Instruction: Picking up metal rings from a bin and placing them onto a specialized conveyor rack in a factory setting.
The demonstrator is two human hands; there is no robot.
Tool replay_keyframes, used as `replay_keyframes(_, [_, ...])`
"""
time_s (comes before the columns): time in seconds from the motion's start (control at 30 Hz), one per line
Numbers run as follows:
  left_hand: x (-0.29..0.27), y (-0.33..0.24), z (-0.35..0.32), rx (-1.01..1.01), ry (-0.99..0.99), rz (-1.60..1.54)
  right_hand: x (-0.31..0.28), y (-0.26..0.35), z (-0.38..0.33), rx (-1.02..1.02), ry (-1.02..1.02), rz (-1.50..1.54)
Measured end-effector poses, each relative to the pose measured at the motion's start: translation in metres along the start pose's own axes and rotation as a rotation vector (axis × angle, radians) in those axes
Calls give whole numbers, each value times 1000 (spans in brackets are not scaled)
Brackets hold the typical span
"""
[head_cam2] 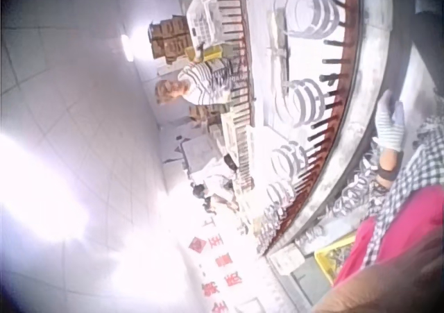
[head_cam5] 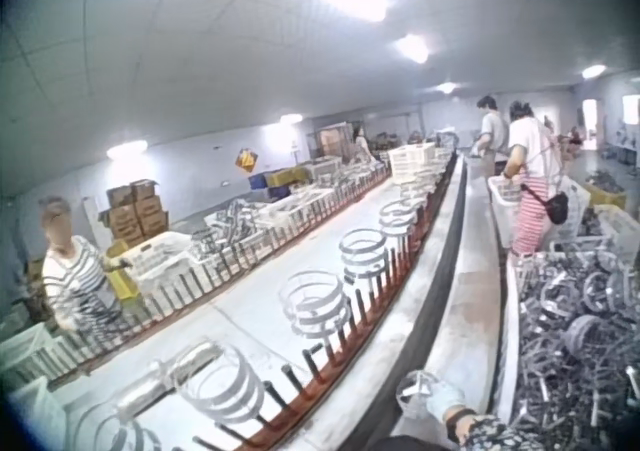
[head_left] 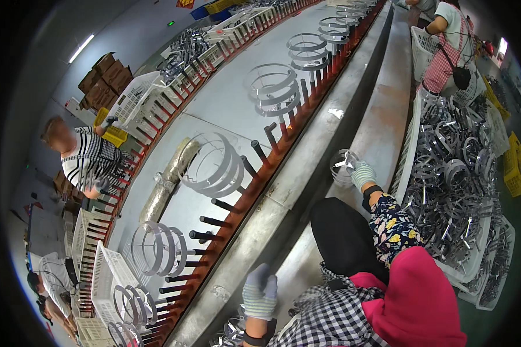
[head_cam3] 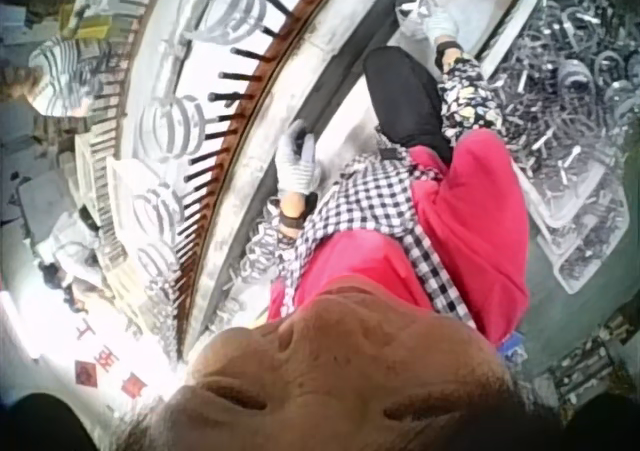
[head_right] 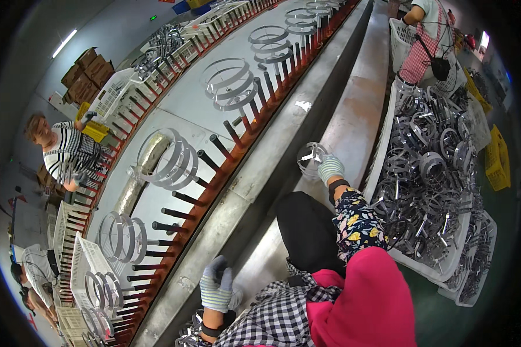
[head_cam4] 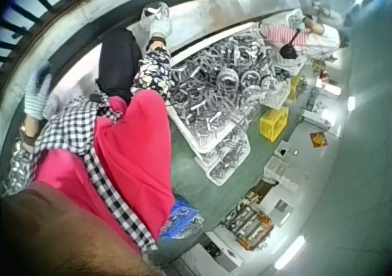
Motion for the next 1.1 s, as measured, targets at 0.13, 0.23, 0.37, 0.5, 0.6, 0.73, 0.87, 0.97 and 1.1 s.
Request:
replay_keyframes(0.13, [16, -4, 11, 116, 96, 26, -27, 5, -13, -34, -69, 72])
replay_keyframes(0.23, [12, -8, 8, 100, 119, 65, -78, 18, -32, -89, -264, 41])
replay_keyframes(0.37, [11, 9, -2, 42, 165, 10, -144, 60, -38, -260, -401, 283])
replay_keyframes(0.5, [19, -3, -18, 168, 309, 138, -227, 144, -43, -526, -531, 521])
replay_keyframes(0.6, [15, -10, -31, 308, 306, 230, -264, 178, -13, -536, -716, 643])
replay_keyframes(0.73, [-7, 5, -43, 249, 263, 285, -301, 204, 27, -518, -851, 617])
replay_keyframes(0.87, [-15, 36, -58, 176, 268, 293, -293, 236, 36, -730, -580, 236])
replay_keyframes(0.97, [-10, 35, -57, 191, 266, 290, -291, 249, 25, -800, -581, 141])
replay_keyframes(1.1, [-3, 21, -59, 269, 322, 275, -296, 254, -2, -877, -596, 123])
Point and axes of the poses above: each hand's wrist, its own z-axis towards the middle knuckle, its own x-axis out of the palm, y = z × x, the point moved 7 cm from there along z, towards the middle knuckle, and after that the axes turned 11 degrees about -y, right-handed, at the moved point
